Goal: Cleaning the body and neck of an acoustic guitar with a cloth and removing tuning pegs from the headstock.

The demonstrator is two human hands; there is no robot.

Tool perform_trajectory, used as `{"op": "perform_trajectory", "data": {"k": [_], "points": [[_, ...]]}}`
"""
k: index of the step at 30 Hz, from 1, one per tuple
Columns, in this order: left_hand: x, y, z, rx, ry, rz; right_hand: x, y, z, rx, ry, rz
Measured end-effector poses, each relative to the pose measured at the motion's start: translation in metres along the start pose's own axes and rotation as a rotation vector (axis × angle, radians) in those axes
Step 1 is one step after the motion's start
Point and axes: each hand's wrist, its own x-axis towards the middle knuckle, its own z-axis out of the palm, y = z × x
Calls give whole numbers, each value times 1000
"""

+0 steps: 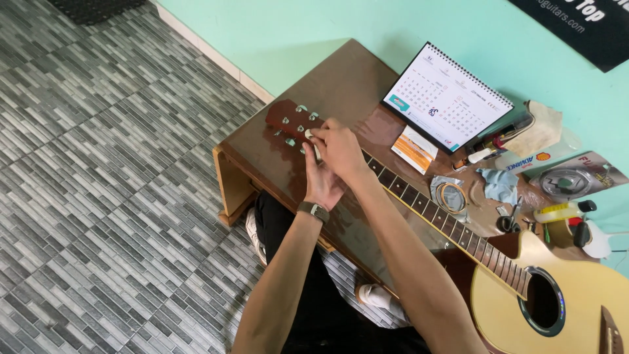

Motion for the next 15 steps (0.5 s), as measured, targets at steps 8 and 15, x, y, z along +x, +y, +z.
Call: {"op": "perform_trajectory", "data": {"k": [8, 15], "points": [[-9, 1, 13, -20, 19, 1, 18, -31, -19, -132, -145, 126], [3, -10, -2, -86, 1, -18, 18, -12, -16, -89, -277, 176]]}}
